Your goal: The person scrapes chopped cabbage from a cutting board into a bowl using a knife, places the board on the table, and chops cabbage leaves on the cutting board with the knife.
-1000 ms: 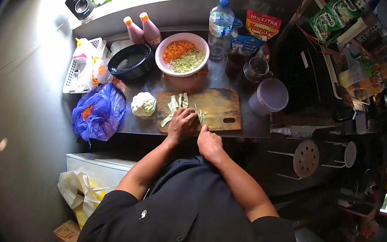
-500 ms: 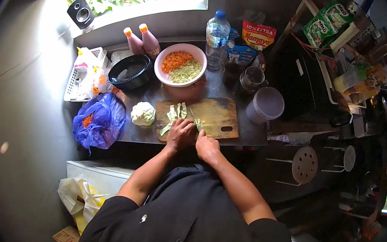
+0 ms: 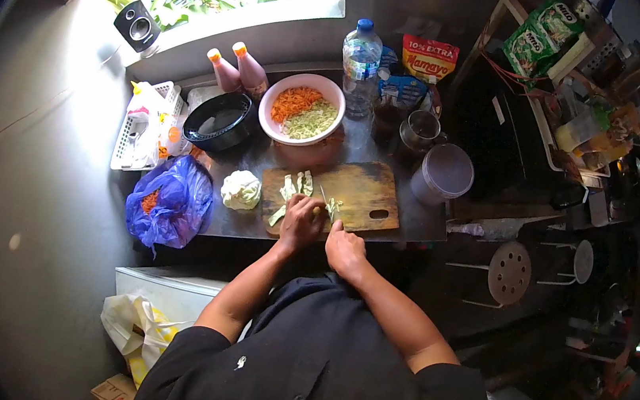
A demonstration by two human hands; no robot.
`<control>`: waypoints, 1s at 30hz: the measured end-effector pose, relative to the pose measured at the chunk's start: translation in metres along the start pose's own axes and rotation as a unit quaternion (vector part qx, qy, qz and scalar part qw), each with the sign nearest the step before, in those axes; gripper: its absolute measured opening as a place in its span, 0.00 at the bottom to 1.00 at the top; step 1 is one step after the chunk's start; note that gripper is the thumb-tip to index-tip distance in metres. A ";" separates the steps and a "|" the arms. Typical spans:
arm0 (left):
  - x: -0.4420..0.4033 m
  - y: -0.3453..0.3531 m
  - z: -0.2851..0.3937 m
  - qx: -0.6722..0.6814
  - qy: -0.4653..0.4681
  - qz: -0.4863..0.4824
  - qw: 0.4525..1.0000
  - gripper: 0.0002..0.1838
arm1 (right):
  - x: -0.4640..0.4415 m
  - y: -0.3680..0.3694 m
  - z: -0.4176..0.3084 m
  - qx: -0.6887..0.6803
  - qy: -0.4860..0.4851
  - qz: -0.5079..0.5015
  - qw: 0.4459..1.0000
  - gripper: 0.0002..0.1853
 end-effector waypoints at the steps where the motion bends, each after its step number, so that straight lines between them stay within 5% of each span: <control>1: -0.001 -0.001 0.001 -0.007 0.018 0.009 1.000 0.10 | -0.002 0.005 0.002 0.000 0.001 0.000 1.000 0.16; 16: -0.001 0.000 0.000 -0.006 -0.008 0.009 1.000 0.10 | -0.007 0.001 0.006 0.027 -0.014 0.001 1.000 0.11; 30: 0.006 0.004 0.010 -0.066 -0.040 0.031 0.996 0.07 | 0.003 -0.006 0.010 0.032 -0.028 -0.032 0.999 0.17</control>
Point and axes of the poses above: each hand's wrist, its own x-axis away from the middle knuckle, its own y-axis out of the palm, z = x × y, the point moved 2 cm from there along -x, towards the middle knuckle, and after that the axes turned 3 degrees about x, right-handed, at the moved point
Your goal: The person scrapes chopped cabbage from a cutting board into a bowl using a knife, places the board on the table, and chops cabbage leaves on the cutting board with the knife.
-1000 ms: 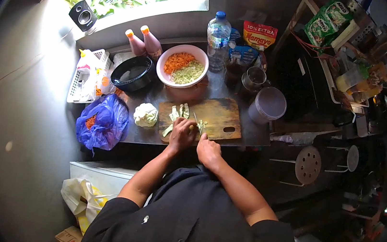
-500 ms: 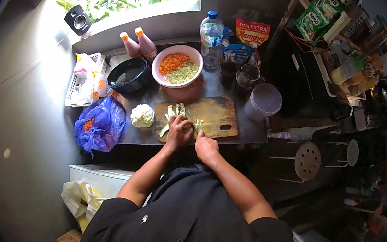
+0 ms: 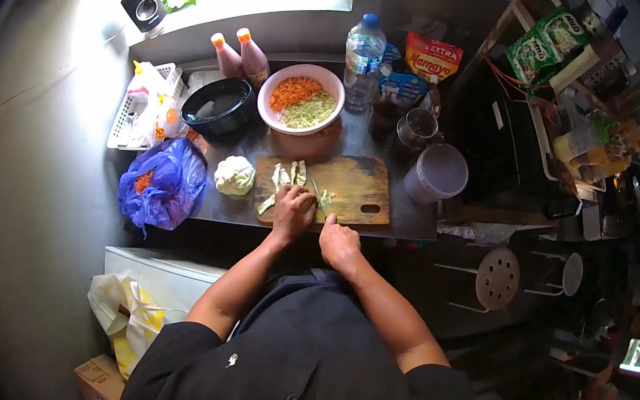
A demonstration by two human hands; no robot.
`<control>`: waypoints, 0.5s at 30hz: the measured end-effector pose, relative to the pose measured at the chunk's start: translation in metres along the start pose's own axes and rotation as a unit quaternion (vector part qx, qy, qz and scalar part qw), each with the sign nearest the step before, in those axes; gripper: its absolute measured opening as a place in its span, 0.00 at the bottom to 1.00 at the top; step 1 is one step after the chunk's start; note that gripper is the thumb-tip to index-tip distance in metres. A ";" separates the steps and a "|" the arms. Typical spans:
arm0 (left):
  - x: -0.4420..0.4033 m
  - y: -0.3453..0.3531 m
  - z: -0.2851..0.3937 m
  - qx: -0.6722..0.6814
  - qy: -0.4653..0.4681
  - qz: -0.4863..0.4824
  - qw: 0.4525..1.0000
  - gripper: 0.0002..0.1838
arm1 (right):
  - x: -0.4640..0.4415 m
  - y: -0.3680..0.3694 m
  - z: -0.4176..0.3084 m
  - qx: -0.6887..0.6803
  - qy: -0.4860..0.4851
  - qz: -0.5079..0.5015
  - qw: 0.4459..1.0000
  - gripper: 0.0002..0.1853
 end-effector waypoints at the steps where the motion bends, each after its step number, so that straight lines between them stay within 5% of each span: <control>1: 0.001 0.000 0.000 -0.001 -0.006 0.003 1.000 0.07 | 0.004 -0.002 -0.002 -0.007 0.011 -0.015 1.000 0.17; 7: 0.006 0.000 0.010 -0.074 0.055 -0.047 0.995 0.09 | 0.000 0.005 0.002 0.026 -0.031 0.005 0.999 0.14; 15: 0.006 0.003 0.017 -0.029 -0.042 -0.001 0.999 0.05 | 0.006 -0.009 0.008 -0.003 -0.050 -0.027 0.998 0.17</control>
Point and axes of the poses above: each hand's wrist, its own x-axis away from the middle knuckle, its own y-axis out of the palm, z = x × y, the point moved 2 cm from there along -x, towards the middle knuckle, and after that the axes turned 3 degrees about x, right-handed, at the moved point
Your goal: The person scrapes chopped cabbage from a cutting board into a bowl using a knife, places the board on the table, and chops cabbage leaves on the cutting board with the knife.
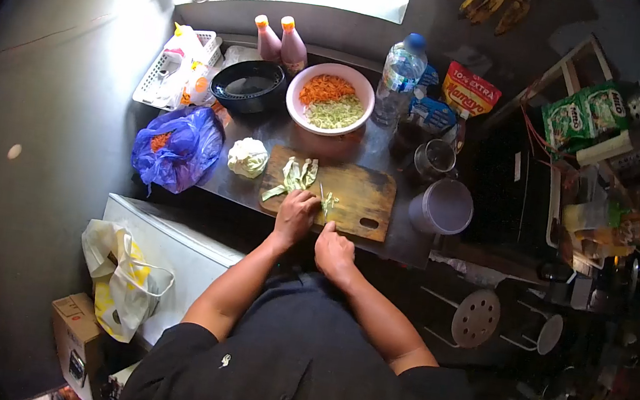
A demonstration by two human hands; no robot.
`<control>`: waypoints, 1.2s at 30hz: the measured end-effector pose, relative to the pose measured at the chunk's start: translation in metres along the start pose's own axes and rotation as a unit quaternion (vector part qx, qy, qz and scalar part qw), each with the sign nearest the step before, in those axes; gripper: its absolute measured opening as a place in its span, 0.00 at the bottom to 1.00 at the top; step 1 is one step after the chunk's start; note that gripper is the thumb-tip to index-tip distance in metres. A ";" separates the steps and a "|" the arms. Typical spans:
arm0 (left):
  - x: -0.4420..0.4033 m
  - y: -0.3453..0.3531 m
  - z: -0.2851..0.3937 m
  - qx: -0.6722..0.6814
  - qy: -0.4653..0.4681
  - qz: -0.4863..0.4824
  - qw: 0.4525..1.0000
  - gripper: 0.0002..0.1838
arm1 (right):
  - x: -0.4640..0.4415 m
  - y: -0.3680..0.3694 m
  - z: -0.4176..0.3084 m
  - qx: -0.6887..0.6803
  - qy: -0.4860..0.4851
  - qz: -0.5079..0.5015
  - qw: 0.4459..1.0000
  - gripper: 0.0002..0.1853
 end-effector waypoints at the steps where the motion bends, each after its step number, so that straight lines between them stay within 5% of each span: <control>1: -0.003 0.000 0.003 -0.004 -0.002 0.001 1.000 0.05 | -0.006 0.007 0.004 -0.001 -0.005 -0.001 1.000 0.17; 17: -0.012 0.010 0.003 0.021 -0.242 -0.029 0.970 0.05 | -0.031 0.007 0.022 -0.054 -0.068 0.006 0.996 0.21; 23: -0.010 0.014 0.006 0.007 -0.240 0.003 0.971 0.04 | -0.015 0.005 0.019 -0.020 -0.059 -0.059 0.996 0.16; 27: -0.007 0.013 0.010 0.003 -0.242 0.030 0.970 0.05 | -0.029 0.015 0.020 -0.032 -0.082 0.011 0.996 0.16; 36: 0.008 0.001 0.011 0.109 -0.235 0.045 0.965 0.14 | -0.021 0.000 0.036 -0.065 -0.078 -0.003 0.995 0.20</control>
Point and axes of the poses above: each hand's wrist, its own x-axis away from the middle knuckle, its own y-axis out of the palm, z = x × y, the point moved 2 cm from there along -x, towards the middle knuckle, and after that the axes turned 3 degrees about x, right-handed, at the moved point
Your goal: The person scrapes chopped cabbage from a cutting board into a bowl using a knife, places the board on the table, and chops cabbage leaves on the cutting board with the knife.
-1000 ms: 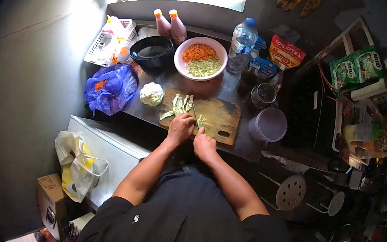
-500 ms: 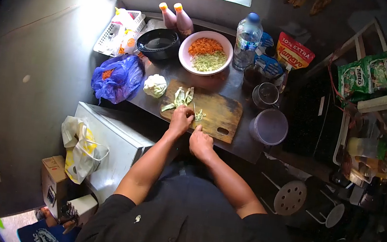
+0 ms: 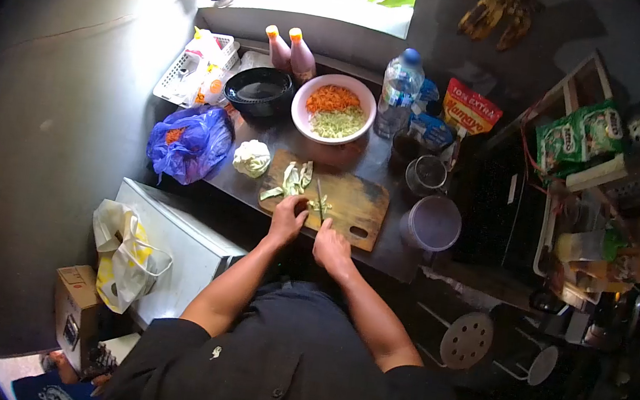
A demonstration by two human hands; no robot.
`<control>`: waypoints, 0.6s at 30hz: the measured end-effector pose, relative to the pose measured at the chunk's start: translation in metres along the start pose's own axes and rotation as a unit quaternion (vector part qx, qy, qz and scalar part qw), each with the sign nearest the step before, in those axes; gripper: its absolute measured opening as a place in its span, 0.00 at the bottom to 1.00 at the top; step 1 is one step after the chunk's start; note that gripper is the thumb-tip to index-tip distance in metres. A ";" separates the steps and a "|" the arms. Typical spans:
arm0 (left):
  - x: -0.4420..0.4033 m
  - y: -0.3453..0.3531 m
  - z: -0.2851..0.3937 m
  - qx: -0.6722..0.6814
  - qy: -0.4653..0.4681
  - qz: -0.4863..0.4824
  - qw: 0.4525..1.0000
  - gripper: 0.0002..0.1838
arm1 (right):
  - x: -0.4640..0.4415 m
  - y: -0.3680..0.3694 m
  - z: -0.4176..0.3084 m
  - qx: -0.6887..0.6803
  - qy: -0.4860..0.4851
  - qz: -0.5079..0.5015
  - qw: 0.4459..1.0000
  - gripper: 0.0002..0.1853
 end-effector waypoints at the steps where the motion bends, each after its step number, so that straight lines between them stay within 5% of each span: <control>1: 0.003 -0.002 -0.005 0.022 -0.001 0.004 1.000 0.16 | 0.001 0.001 0.000 -0.001 -0.006 -0.008 1.000 0.21; 8: 0.010 -0.020 -0.022 0.063 0.010 -0.013 0.998 0.16 | 0.011 0.014 0.004 0.048 -0.025 -0.010 0.998 0.25; 10: 0.004 -0.021 -0.024 0.049 0.016 -0.031 0.998 0.15 | 0.014 0.012 0.010 0.045 0.014 0.011 0.999 0.34; 14: -0.010 -0.020 -0.020 0.032 0.010 -0.059 0.998 0.15 | 0.025 0.001 0.023 0.042 0.082 0.032 0.995 0.32; 18: -0.023 -0.019 -0.003 -0.066 0.102 -0.025 0.992 0.17 | 0.033 -0.005 0.032 0.003 0.153 0.017 0.988 0.31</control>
Point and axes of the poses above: each hand's wrist, its own x-axis away from the middle knuckle, its own y-axis out of the palm, z = x × y, the point moved 2 cm from there along -x, towards the middle knuckle, and after that the axes turned 3 degrees about x, right-handed, at the moved point
